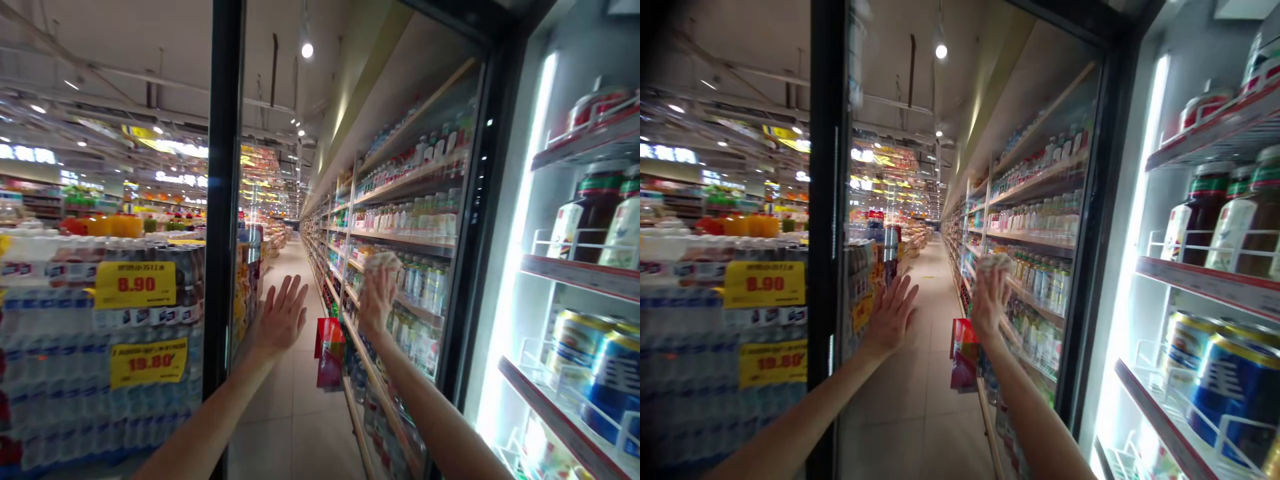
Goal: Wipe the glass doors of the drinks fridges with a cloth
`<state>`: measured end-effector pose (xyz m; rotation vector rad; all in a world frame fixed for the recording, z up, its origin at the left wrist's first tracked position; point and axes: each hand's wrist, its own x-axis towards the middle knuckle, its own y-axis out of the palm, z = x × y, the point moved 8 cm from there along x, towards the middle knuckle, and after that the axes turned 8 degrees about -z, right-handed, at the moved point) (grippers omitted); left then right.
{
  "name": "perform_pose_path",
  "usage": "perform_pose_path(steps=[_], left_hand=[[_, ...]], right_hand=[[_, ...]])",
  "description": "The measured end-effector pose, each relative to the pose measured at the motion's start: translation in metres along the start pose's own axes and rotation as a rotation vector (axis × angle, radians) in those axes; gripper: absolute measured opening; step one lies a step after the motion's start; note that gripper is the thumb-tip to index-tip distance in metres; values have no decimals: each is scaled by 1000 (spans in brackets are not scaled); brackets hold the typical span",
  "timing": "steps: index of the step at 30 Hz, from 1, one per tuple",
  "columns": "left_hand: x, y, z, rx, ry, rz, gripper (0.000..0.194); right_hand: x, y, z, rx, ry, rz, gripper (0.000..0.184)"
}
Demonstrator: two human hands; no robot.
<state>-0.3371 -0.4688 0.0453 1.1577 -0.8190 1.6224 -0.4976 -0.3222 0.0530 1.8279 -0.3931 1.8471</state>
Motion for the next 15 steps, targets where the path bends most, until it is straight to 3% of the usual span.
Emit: perform_pose_path(steps=[2,4,5,8,10,11,14,15], left_hand=[[-1,1,2,-11,-1,-3,55],[-1,2,3,-18,3,11,54],[-1,2,3,-20,6,18,54],[-1,1,1,-12,17,21,54],[-1,0,1,-6,15,15,54],[-1,0,0,-5,16,12,55],[-1,1,1,-6,20,6,56],[-1,1,1,-6,25,4,56]], right_hand=[[-18,9,41,81,-321,116,46],[-18,5,31,73,-342,90,44],[-9,0,9,34,-236,26,44],[10,-20,-72,-110,270,-190,49],[9,-20,-82,-136,416,-197,49],[7,-15,-68,-114,356,-140,48],[-12,9,12,44,-197,130,42],[-19,12,28,78,-333,177,40]])
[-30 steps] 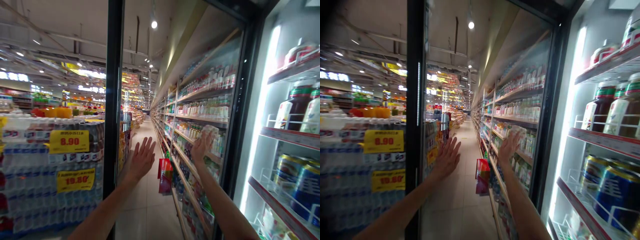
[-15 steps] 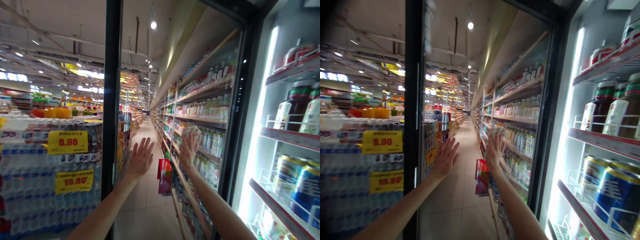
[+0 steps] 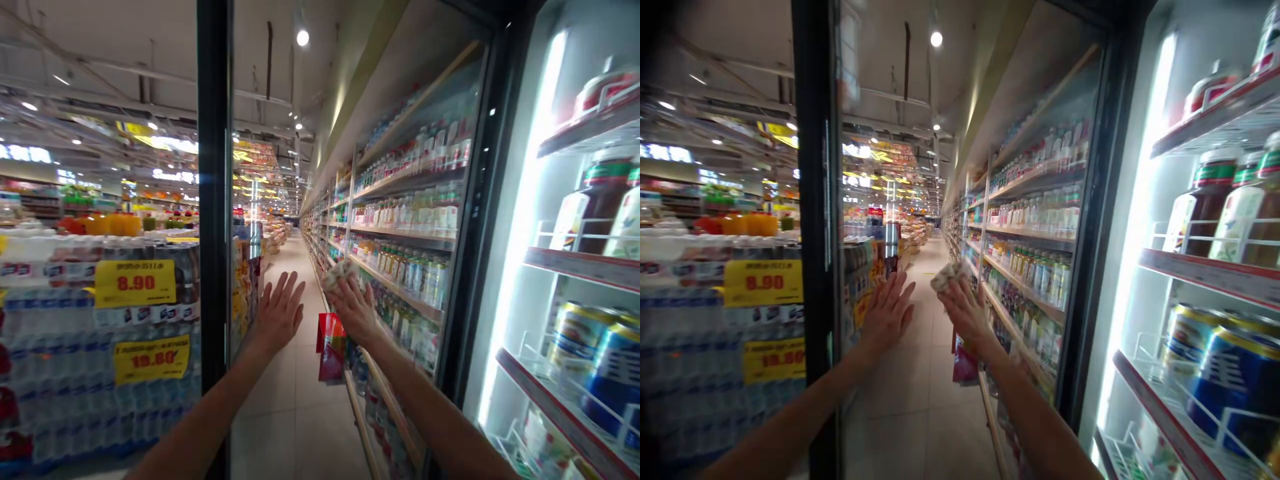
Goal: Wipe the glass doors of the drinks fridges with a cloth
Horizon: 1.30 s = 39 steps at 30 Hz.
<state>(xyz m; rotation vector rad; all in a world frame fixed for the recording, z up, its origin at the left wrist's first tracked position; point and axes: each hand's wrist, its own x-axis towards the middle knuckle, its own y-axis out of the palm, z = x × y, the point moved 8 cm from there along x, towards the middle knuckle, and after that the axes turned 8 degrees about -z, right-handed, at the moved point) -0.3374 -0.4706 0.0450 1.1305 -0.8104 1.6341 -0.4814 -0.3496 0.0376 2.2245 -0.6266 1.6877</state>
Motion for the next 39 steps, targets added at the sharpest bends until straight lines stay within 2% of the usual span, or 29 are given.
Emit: perform_pose_path(steps=[1,2,3,5,6,7,8,9,12,13,14,15,18,19,20,21,24,25,26,27,28,30,31,32,33,34,37,38,39], left_hand=[[0,0,0,0,2,0,56],[0,0,1,-1,3,1,56],[0,0,1,-2,4,2,56],[0,0,1,-8,3,6,56],[0,0,2,-10,-2,7,56],[0,0,2,-12,-4,7,56],[0,0,2,-16,-6,5,56],[0,0,2,-20,-4,2,56],[1,-1,2,-22,9,-17,59],[1,-2,2,-24,8,-20,59],[1,-2,2,-28,5,-22,60],[1,-2,3,-32,1,-22,60],[0,-1,2,-39,-3,-17,59],[0,0,2,-38,-6,-16,59],[0,0,2,-37,-9,-17,60],[-1,1,2,-38,-9,-19,60],[0,1,2,-52,-8,-29,60],[0,0,3,-57,-9,-35,60],[0,0,3,-61,-12,-42,60],[1,0,4,-63,-15,-48,60],[1,-1,4,-62,-17,-53,59],[1,-1,3,-60,-14,-60,59],[1,0,3,-61,-17,-59,59],[1,0,3,-62,-21,-58,59],[1,1,3,-63,-26,-55,59],[1,1,3,-63,-29,-53,59],[0,1,4,-65,-40,-51,56],[0,1,4,-64,-46,-49,55],[0,1,5,-62,-49,-47,54]], right_hand=[[-1,0,2,6,-54,14,40],[1,-4,-10,-16,-14,-11,40],[3,-11,-33,-60,110,-67,40],[2,-31,-89,-160,465,-201,44],[0,-38,-107,-194,608,-256,46],[-1,-43,-113,-211,676,-289,47],[1,-43,-108,-208,654,-288,48],[6,-39,-92,-182,538,-257,48],[12,-15,-25,-55,18,-71,45],[11,-11,-20,-37,-51,-36,43],[11,-11,-28,-42,-29,-33,42],[12,-16,-49,-70,82,-64,42],[6,-41,-129,-186,610,-252,47],[3,-47,-142,-205,710,-291,48],[2,-48,-143,-209,731,-300,49],[4,-45,-133,-196,665,-268,49],[7,-19,-64,-72,129,-41,46],[2,-14,-48,-43,-6,4,45],[-1,-11,-43,-36,-57,10,45],[-2,-13,-52,-53,-16,-26,45],[-1,-19,-70,-89,112,-102,45],[-3,-34,-113,-164,463,-271,47],[-5,-38,-125,-183,593,-332,48],[-6,-39,-127,-187,654,-365,49],[-4,-37,-119,-172,633,-353,49],[0,-30,-102,-135,523,-295,49],[-2,-11,-43,-2,58,-58,47],[-7,-10,-41,6,10,-29,47],[-10,-14,-52,-14,64,-47,47]])
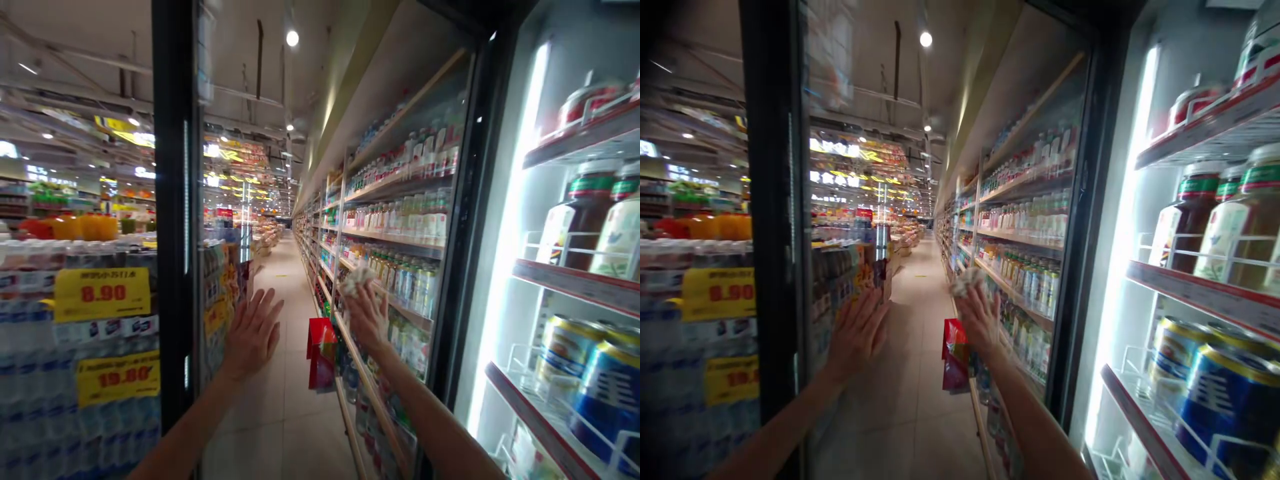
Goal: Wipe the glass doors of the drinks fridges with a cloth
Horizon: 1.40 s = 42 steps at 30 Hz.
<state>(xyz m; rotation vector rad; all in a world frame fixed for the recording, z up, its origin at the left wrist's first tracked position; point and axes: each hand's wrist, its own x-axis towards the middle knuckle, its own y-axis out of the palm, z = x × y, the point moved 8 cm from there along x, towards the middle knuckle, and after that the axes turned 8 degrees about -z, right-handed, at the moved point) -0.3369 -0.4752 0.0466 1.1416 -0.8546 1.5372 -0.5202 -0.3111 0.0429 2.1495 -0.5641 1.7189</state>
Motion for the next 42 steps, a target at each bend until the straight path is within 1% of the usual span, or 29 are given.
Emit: perform_pose_path(steps=[3,4,5,6,10,11,12,13,15,17,18,19,22,23,24,25,26,28,29,30,31,32,34,35,36,37,38,40,42], left_hand=[[-1,1,0,8,5,12,53],[-1,2,-1,8,5,13,53],[-1,2,-1,5,-1,16,54],[-1,3,0,1,-6,17,55],[0,2,0,1,-8,18,58],[0,2,0,3,-3,16,58],[0,2,0,7,4,15,59],[0,2,0,9,11,15,59],[-1,3,0,15,20,25,60],[-2,4,0,19,18,29,60],[-2,4,0,19,16,28,60],[-2,3,0,16,15,26,60],[-1,3,1,13,13,24,60],[-1,3,1,16,16,25,59],[-1,3,0,20,20,26,59],[-2,3,0,25,24,28,58],[-2,3,0,27,27,31,58],[-2,3,-1,24,22,37,57],[-1,2,-1,21,18,35,57],[-1,2,-1,19,16,30,58],[0,1,-2,18,16,24,59],[0,1,-3,17,18,21,60],[1,1,-4,19,26,21,61],[1,1,-4,21,28,23,61],[1,1,-3,23,27,26,61],[0,1,-3,24,27,28,61],[0,2,-3,25,27,30,61],[-1,2,-3,24,25,33,61],[-1,2,-3,19,18,35,60]], right_hand=[[-10,-25,-70,-149,529,-217,50],[-15,-30,-83,-178,659,-268,51],[-18,-31,-84,-187,706,-282,51],[-18,-27,-74,-173,659,-256,50],[-21,1,13,-8,33,10,45],[-25,2,19,2,-30,27,45],[-26,0,13,-16,2,1,45],[-24,-6,-4,-54,121,-61,45],[-24,-21,-44,-134,468,-219,48],[-23,-25,-54,-148,659,-291,50],[-19,-21,-43,-129,631,-261,50],[-14,-13,-22,-98,523,-190,49],[-13,10,57,32,-11,20,46],[-17,11,68,57,-117,44,45],[-18,10,65,58,-140,38,45],[-17,7,48,32,-70,2,44],[-13,1,22,-15,83,-58,44],[-12,-15,-35,-119,481,-214,47],[-15,-22,-52,-150,634,-282,48],[-15,-25,-58,-161,711,-318,49],[-13,-23,-52,-148,694,-302,50],[-8,-17,-37,-108,577,-231,50],[-4,0,9,4,203,-30,49],[-8,6,25,42,58,45,49],[-12,7,29,51,-5,74,48],[-14,5,19,25,34,51,48],[-14,-2,-2,-28,165,-24,47],[-19,-22,-51,-147,543,-222,49],[-23,-31,-70,-189,756,-326,51]])
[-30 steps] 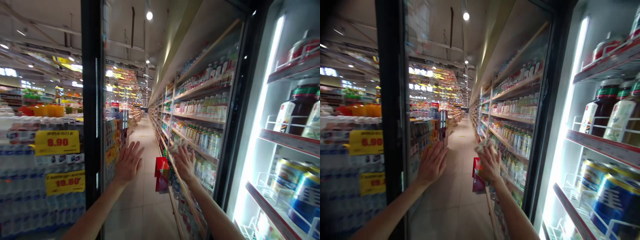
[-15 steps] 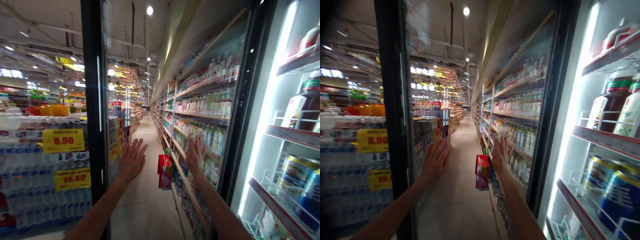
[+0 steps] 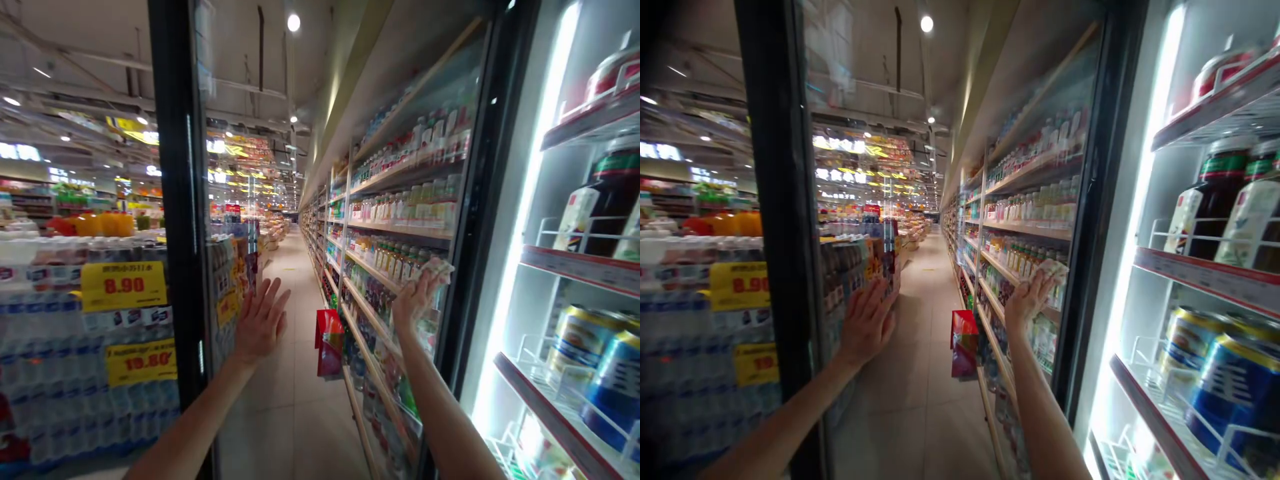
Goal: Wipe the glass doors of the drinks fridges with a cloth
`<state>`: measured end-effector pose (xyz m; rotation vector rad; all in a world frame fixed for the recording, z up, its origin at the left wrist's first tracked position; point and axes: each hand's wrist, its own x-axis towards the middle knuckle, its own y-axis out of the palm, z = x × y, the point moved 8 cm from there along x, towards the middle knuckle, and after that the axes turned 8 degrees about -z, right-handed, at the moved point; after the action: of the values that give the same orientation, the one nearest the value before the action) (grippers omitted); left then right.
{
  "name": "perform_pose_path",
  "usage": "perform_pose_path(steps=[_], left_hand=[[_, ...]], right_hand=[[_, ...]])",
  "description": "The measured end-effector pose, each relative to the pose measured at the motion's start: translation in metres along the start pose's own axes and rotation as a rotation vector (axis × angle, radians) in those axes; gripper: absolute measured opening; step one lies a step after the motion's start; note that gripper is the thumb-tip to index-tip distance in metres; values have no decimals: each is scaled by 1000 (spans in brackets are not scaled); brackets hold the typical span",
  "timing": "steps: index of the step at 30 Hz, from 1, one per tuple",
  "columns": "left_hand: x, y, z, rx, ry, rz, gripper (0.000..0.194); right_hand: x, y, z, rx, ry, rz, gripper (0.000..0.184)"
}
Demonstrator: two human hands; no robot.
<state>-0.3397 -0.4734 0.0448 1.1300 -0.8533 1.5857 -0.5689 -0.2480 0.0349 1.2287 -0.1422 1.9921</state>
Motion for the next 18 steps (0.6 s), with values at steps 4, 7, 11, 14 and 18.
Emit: perform_pose_path(steps=[4,7,11,14,18], left_hand=[[0,1,2,-16,-12,13,59],[-1,3,2,-8,5,16,59],[-2,4,3,10,-1,1,56],[-2,5,4,7,-7,7,54],[-1,4,2,11,5,8,57]], right_hand=[[-40,11,62,143,-532,307,51],[-64,9,75,211,-798,394,50],[-22,3,19,30,-219,89,51],[-35,5,30,68,-332,181,51],[-48,10,46,166,-740,377,44]])
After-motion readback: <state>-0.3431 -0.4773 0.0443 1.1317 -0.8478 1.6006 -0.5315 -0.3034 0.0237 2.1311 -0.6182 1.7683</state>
